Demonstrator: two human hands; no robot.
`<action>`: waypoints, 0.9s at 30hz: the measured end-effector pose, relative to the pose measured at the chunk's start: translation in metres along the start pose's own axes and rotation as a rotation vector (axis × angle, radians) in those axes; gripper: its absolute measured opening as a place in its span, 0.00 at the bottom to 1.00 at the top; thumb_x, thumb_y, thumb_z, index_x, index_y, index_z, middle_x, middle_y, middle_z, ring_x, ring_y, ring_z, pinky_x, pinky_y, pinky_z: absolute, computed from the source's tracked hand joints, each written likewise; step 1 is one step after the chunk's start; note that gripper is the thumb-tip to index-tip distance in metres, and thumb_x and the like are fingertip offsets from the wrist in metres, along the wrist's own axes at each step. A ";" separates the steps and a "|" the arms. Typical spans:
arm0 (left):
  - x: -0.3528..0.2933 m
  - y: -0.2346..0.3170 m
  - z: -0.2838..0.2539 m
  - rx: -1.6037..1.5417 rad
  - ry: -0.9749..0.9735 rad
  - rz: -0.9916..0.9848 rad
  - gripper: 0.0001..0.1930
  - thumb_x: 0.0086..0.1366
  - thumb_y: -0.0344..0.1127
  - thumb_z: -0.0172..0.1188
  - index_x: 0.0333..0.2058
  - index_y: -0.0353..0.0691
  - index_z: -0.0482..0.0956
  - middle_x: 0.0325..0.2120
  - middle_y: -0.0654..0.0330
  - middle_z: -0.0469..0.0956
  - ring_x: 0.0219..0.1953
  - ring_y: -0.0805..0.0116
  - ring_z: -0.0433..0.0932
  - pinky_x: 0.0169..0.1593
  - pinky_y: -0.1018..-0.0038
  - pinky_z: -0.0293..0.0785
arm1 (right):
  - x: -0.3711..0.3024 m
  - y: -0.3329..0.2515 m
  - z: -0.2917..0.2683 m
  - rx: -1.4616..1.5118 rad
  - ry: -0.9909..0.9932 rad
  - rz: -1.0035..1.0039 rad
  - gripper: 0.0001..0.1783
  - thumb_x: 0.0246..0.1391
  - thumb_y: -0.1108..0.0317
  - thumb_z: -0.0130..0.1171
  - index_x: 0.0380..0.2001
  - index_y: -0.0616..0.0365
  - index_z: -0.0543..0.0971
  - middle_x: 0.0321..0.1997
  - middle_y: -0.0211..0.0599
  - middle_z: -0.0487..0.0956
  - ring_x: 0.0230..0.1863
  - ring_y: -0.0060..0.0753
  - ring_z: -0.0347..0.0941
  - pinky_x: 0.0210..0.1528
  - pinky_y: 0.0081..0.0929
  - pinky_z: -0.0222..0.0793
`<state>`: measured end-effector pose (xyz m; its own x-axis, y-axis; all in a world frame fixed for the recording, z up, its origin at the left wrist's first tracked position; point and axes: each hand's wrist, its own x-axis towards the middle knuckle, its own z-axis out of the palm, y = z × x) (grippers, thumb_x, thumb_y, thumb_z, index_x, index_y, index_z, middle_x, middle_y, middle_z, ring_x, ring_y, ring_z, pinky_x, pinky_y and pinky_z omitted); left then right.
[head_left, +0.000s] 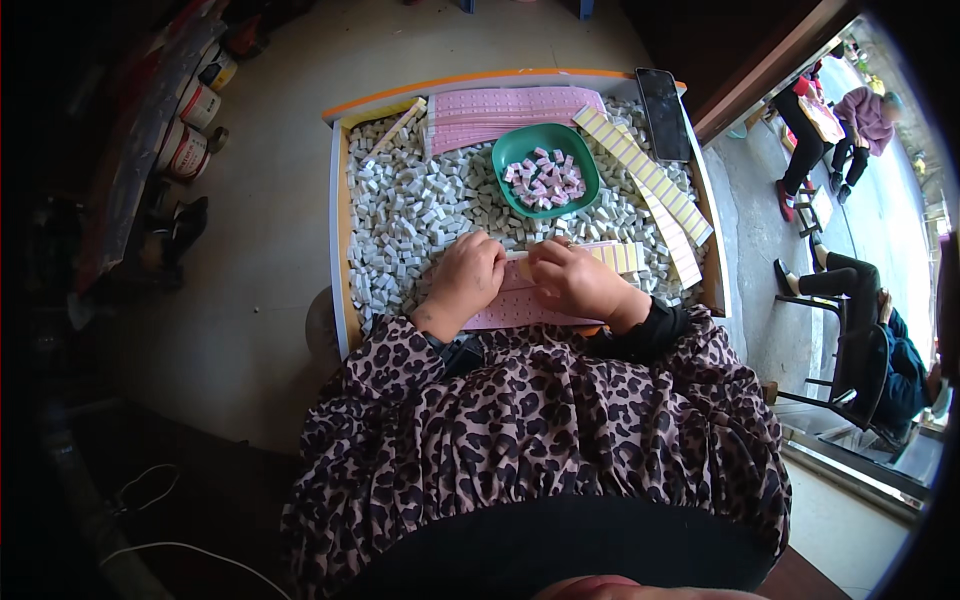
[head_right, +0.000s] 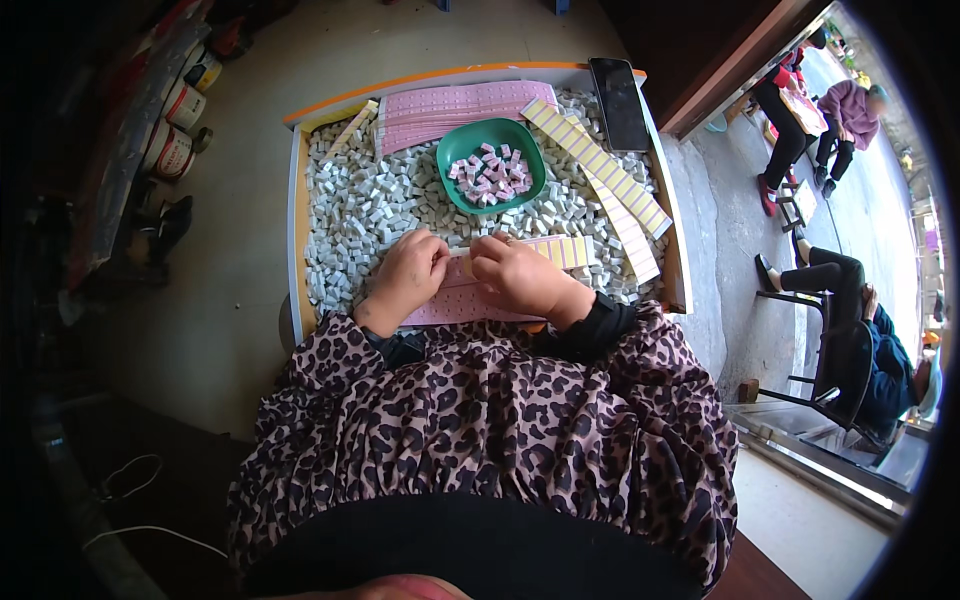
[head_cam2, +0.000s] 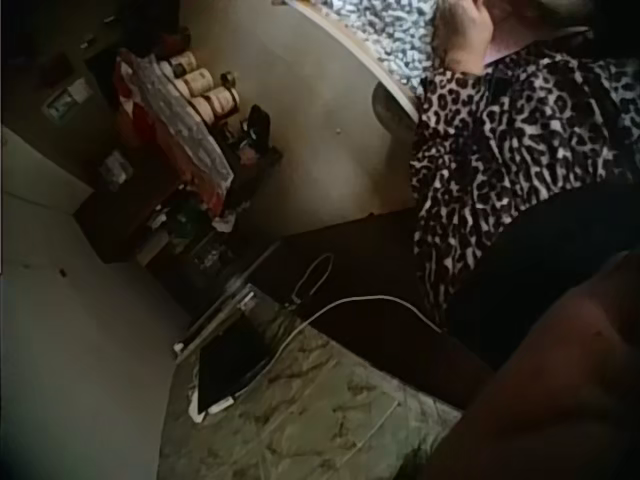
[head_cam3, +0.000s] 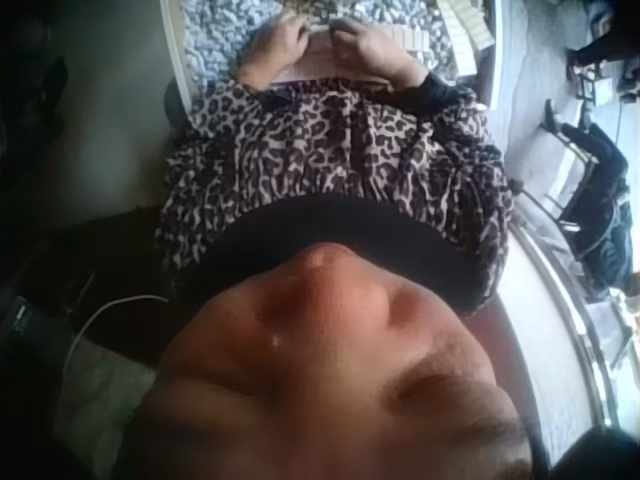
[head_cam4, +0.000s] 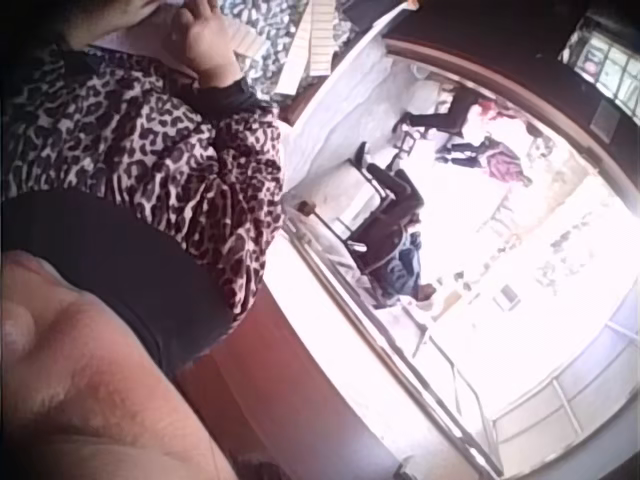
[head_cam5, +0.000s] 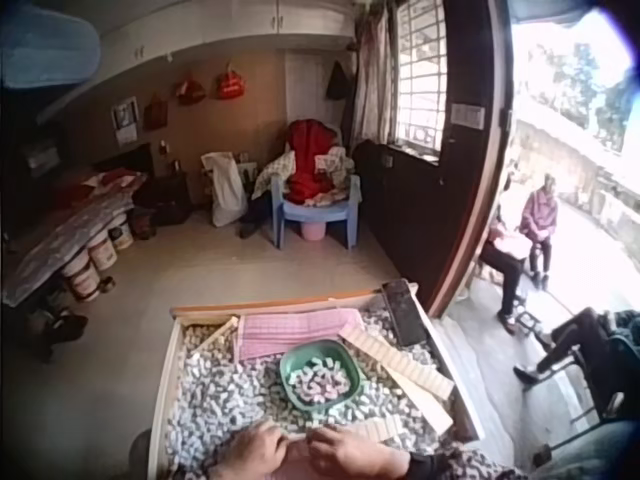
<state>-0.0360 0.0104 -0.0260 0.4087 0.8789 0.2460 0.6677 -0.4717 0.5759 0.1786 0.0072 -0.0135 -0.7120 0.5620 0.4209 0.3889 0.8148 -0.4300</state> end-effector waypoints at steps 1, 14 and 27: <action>0.000 0.000 0.000 0.001 0.003 0.009 0.04 0.53 0.27 0.61 0.27 0.35 0.75 0.28 0.53 0.73 0.35 0.53 0.73 0.40 0.65 0.71 | -0.002 0.001 -0.004 0.000 0.000 -0.002 0.15 0.41 0.72 0.59 0.36 0.58 0.73 0.40 0.38 0.71 0.39 0.39 0.72 0.42 0.31 0.72; 0.035 -0.060 -0.045 0.310 0.286 -0.251 0.10 0.51 0.33 0.67 0.29 0.35 0.78 0.27 0.53 0.74 0.32 0.58 0.76 0.36 0.66 0.72 | -0.005 -0.001 0.001 0.692 0.287 0.465 0.25 0.51 0.75 0.59 0.51 0.58 0.61 0.48 0.38 0.69 0.42 0.27 0.71 0.42 0.22 0.69; 0.020 0.020 -0.039 -1.076 0.157 -0.437 0.09 0.63 0.26 0.57 0.42 0.33 0.77 0.31 0.58 0.80 0.28 0.74 0.77 0.36 0.79 0.75 | 0.031 -0.008 0.001 1.078 0.539 0.650 0.12 0.53 0.81 0.58 0.34 0.58 0.65 0.35 0.30 0.72 0.38 0.19 0.70 0.39 0.17 0.68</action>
<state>-0.0386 0.0215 0.0204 0.1435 0.9859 -0.0862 -0.1688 0.1102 0.9795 0.1531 0.0183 0.0022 -0.1672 0.9844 0.0554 -0.2574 0.0106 -0.9662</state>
